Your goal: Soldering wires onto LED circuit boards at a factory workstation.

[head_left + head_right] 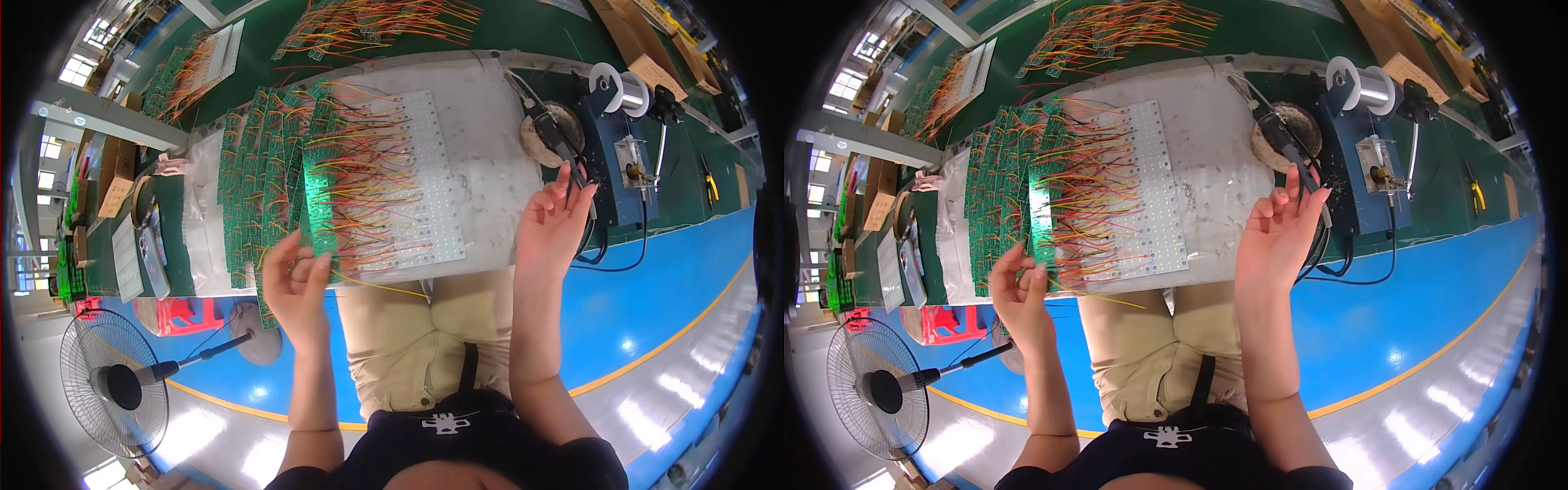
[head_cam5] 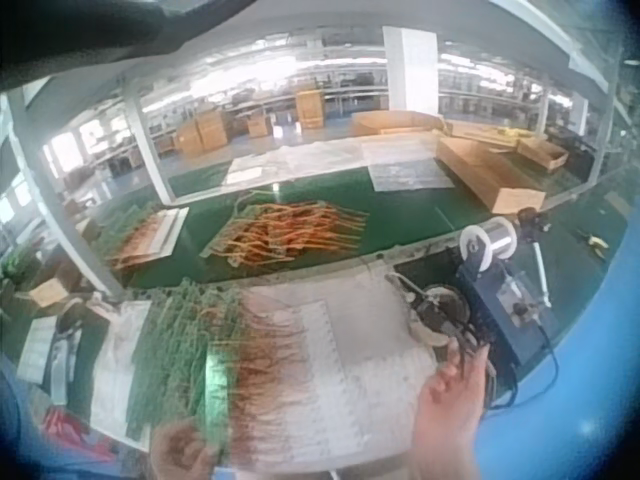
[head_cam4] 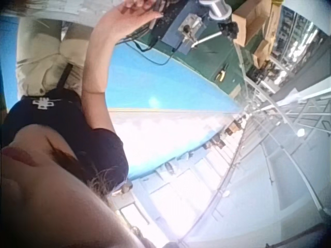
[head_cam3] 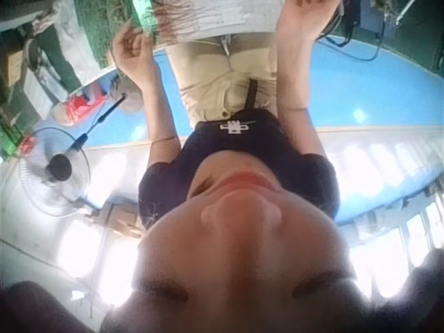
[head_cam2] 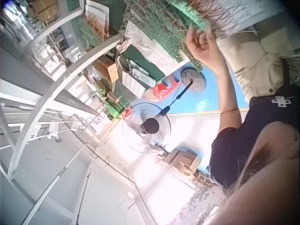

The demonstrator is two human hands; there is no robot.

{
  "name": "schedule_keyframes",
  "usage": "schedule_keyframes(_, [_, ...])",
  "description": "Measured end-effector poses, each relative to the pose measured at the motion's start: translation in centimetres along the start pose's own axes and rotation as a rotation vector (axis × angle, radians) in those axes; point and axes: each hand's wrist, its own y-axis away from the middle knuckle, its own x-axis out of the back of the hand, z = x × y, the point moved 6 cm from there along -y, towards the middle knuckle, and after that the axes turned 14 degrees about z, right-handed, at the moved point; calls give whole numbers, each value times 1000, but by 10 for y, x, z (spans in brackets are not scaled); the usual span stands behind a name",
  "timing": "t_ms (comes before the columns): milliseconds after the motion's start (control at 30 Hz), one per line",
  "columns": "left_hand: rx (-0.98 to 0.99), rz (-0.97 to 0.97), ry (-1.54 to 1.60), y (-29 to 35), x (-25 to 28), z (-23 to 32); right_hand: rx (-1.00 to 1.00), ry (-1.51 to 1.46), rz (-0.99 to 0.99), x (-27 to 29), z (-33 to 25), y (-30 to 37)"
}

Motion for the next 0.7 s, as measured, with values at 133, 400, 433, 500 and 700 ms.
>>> schedule_keyframes(133, [-271, 64, -268, 8, -4, 7, 10, 9, -38, 7, 1, 16])
schedule_keyframes(400, [-648, -155, -409, 30, 3, 50, -33, 153, -173, 14, 7, 56])
schedule_keyframes(433, [-648, -139, -423, 31, 1, 52, -51, 156, -180, 15, 11, 64])
schedule_keyframes(500, [-408, -235, -66, 30, -32, 48, -106, 170, -244, 18, 18, 77])
schedule_keyframes(700, [363, -276, 477, 51, -79, 22, -180, 211, -171, 31, 24, 97])
